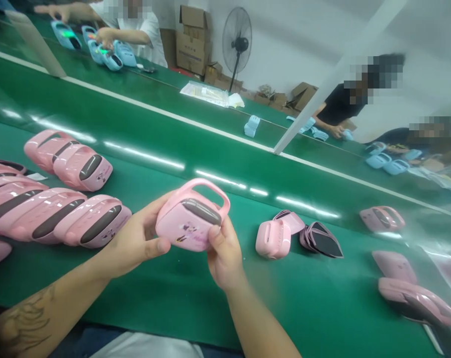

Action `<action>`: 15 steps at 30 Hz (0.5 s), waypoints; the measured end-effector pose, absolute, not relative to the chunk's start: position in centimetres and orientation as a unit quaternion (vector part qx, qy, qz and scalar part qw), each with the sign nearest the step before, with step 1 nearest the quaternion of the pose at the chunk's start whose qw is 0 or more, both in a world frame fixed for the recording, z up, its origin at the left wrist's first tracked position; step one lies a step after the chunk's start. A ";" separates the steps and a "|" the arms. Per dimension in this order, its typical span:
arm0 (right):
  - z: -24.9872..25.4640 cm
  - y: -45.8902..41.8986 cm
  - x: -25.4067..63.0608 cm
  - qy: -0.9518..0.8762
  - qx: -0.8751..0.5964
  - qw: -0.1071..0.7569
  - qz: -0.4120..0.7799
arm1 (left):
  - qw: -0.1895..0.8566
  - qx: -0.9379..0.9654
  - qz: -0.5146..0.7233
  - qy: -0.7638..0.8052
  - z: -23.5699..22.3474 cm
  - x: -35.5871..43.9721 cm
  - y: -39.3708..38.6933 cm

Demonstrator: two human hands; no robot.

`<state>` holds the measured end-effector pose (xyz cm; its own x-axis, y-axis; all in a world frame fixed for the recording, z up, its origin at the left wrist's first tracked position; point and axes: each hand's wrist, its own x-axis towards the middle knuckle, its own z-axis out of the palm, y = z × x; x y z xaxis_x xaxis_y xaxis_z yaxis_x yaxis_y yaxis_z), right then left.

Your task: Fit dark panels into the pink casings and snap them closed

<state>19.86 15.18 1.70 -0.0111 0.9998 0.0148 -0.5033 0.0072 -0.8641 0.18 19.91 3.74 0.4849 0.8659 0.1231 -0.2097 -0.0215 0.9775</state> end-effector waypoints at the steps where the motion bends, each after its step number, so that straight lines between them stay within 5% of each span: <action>1: 1.0 14.4 19.9 -0.374 -0.350 0.607 0.608 | 0.649 0.572 0.406 0.295 3.2 -0.4 19.2; 15: -3.0 7.5 18.9 -0.423 -0.437 0.540 0.581 | 0.767 0.429 0.389 0.276 -1.8 -2.2 14.9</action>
<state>18.92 7.48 -3.04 -0.0347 0.9981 -0.0502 -0.2584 -0.0575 -0.9643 -2.20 14.89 -1.80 0.5443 0.8342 -0.0890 -0.3601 0.3281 0.8733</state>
